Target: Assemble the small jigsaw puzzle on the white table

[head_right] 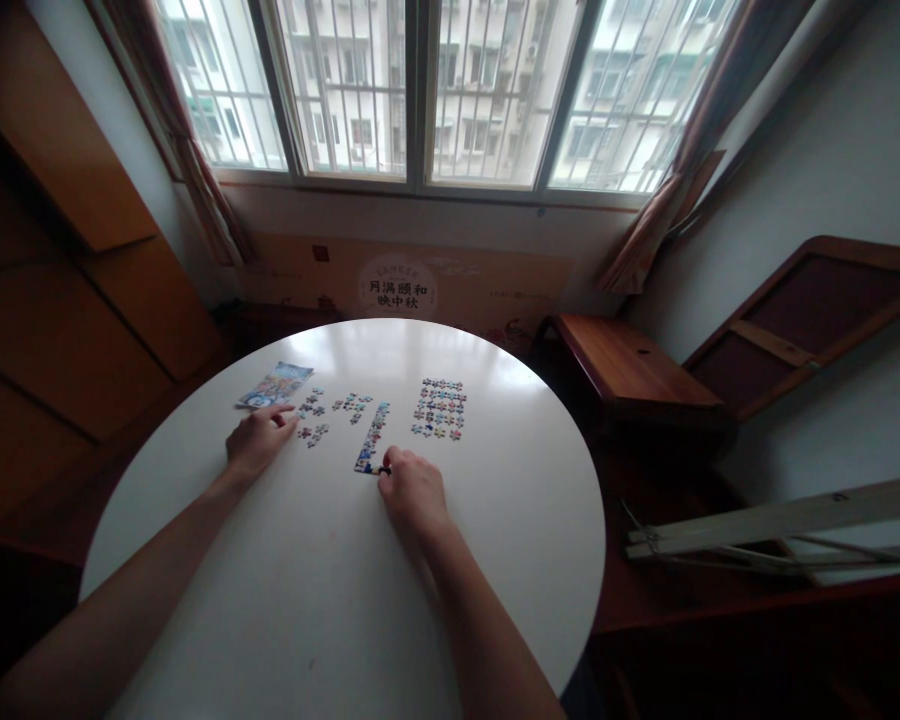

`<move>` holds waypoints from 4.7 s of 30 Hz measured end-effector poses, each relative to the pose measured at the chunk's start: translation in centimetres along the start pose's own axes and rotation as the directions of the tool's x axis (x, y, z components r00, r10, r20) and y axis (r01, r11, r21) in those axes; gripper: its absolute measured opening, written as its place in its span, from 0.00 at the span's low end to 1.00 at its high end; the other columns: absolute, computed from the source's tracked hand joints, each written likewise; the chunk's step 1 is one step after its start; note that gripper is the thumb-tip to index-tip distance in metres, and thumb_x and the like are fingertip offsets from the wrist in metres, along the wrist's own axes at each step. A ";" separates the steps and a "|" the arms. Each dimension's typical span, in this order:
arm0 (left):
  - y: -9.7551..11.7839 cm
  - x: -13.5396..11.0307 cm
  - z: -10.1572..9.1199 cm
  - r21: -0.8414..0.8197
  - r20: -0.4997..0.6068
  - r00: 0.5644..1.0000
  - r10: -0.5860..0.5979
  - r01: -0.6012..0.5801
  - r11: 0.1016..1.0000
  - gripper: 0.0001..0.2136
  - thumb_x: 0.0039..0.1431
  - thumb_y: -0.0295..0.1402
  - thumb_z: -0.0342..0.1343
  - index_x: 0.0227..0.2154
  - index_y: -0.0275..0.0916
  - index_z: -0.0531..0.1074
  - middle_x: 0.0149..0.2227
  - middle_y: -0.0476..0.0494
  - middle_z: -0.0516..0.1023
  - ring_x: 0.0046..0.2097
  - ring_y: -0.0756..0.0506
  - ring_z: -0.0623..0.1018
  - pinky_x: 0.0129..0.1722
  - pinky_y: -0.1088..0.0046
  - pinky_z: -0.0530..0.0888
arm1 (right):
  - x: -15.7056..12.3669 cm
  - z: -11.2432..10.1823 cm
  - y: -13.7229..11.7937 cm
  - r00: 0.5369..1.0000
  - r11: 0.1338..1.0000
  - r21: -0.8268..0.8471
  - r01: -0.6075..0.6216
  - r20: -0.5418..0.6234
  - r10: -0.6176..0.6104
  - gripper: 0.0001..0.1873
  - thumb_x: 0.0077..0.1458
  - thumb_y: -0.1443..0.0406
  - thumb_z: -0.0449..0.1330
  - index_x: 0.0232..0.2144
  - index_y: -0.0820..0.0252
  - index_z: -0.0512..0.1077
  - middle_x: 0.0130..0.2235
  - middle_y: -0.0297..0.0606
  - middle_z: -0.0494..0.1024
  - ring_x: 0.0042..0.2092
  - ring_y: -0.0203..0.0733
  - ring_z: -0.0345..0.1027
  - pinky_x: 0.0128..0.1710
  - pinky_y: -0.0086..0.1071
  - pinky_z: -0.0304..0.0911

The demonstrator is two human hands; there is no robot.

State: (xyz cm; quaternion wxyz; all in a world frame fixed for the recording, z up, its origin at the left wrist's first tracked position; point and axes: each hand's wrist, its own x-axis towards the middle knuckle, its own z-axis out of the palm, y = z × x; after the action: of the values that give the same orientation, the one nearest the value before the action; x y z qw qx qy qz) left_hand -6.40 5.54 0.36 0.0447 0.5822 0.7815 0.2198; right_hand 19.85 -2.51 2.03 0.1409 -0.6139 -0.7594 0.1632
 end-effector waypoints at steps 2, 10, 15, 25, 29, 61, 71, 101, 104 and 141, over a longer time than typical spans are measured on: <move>-0.1 0.0 0.1 0.005 0.000 1.000 0.022 -0.022 1.000 0.14 0.53 0.42 0.52 0.41 0.50 0.75 0.38 0.49 0.79 0.39 0.42 0.76 0.33 0.71 0.68 | 0.0 -0.1 0.0 1.000 1.000 -0.003 -0.006 0.003 0.006 0.10 0.56 0.64 0.52 0.41 0.55 0.68 0.39 0.36 0.75 0.37 0.37 0.67 0.35 0.28 0.51; 0.1 -0.2 0.1 -0.005 0.008 1.000 -0.004 0.004 1.000 0.12 0.51 0.43 0.53 0.36 0.48 0.77 0.37 0.49 0.79 0.39 0.43 0.76 0.34 0.72 0.69 | 0.0 0.1 0.0 1.000 1.000 -0.015 0.009 -0.012 -0.010 0.09 0.56 0.64 0.52 0.40 0.55 0.68 0.38 0.36 0.75 0.38 0.38 0.66 0.35 0.28 0.51; 0.2 -0.2 0.1 0.004 0.010 1.000 -0.012 0.012 1.000 0.12 0.51 0.44 0.53 0.34 0.48 0.76 0.36 0.49 0.79 0.38 0.42 0.77 0.34 0.71 0.69 | 0.1 0.0 -0.1 1.000 1.000 -0.016 -0.009 -0.004 0.009 0.09 0.56 0.63 0.52 0.40 0.55 0.68 0.38 0.35 0.76 0.38 0.37 0.67 0.35 0.28 0.51; 0.3 -0.3 0.3 0.024 0.020 1.000 -0.004 0.004 1.000 0.14 0.52 0.44 0.52 0.39 0.47 0.75 0.37 0.47 0.79 0.39 0.42 0.77 0.34 0.72 0.69 | 0.0 0.0 0.0 1.000 1.000 -0.012 0.001 -0.010 -0.001 0.09 0.56 0.63 0.53 0.40 0.55 0.68 0.38 0.36 0.76 0.38 0.38 0.67 0.35 0.28 0.51; 0.4 -0.4 0.2 0.022 0.025 1.000 0.007 -0.008 1.000 0.14 0.52 0.44 0.52 0.39 0.47 0.75 0.37 0.48 0.79 0.39 0.43 0.77 0.34 0.73 0.68 | 0.1 0.1 0.0 1.000 1.000 -0.019 -0.009 -0.011 0.009 0.09 0.56 0.63 0.53 0.40 0.55 0.68 0.37 0.36 0.76 0.38 0.38 0.67 0.34 0.28 0.51; 0.2 -0.2 0.4 0.041 0.019 1.000 0.019 -0.020 0.999 0.13 0.52 0.44 0.51 0.38 0.49 0.74 0.31 0.51 0.78 0.35 0.43 0.76 0.29 0.73 0.66 | 0.1 0.3 0.2 0.999 1.000 -0.005 0.018 -0.040 -0.018 0.09 0.56 0.63 0.52 0.39 0.55 0.68 0.36 0.35 0.76 0.36 0.38 0.66 0.33 0.28 0.50; 0.2 -0.1 0.4 0.051 0.026 0.999 0.022 -0.023 0.998 0.14 0.52 0.44 0.51 0.39 0.49 0.74 0.32 0.50 0.79 0.36 0.43 0.76 0.29 0.73 0.66 | 0.1 0.4 0.2 0.999 1.000 -0.005 0.014 -0.031 -0.014 0.10 0.56 0.63 0.52 0.40 0.55 0.69 0.36 0.35 0.76 0.37 0.38 0.67 0.34 0.29 0.50; 0.4 -0.3 0.2 0.038 0.033 0.999 0.015 -0.017 0.999 0.14 0.52 0.46 0.51 0.38 0.48 0.74 0.31 0.50 0.78 0.35 0.43 0.76 0.29 0.74 0.65 | 0.0 -0.1 -0.1 1.000 1.000 -0.021 0.005 -0.018 -0.005 0.09 0.57 0.63 0.52 0.40 0.55 0.68 0.37 0.36 0.76 0.37 0.38 0.67 0.34 0.29 0.51; 0.6 -0.4 0.0 0.042 0.040 0.999 0.006 -0.008 0.999 0.14 0.52 0.45 0.51 0.38 0.48 0.74 0.31 0.49 0.79 0.36 0.43 0.77 0.29 0.74 0.66 | -0.1 -0.2 -0.1 1.000 1.000 -0.018 -0.008 -0.001 0.008 0.10 0.57 0.63 0.52 0.40 0.55 0.68 0.37 0.36 0.76 0.38 0.38 0.67 0.35 0.29 0.52; 0.3 -0.2 0.4 0.024 0.035 0.999 0.001 -0.002 1.000 0.14 0.50 0.45 0.52 0.38 0.48 0.75 0.32 0.49 0.79 0.36 0.42 0.77 0.31 0.72 0.67 | 0.2 -0.3 0.3 1.000 1.000 0.025 -0.014 0.014 0.013 0.13 0.55 0.62 0.54 0.43 0.55 0.67 0.37 0.35 0.76 0.37 0.37 0.68 0.35 0.28 0.52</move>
State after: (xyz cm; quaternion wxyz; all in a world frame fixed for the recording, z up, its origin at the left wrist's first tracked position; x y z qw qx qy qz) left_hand -5.93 5.53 0.13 0.0511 0.5871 0.7827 0.1999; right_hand 20.15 -2.26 2.18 0.1420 -0.6160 -0.7542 0.1779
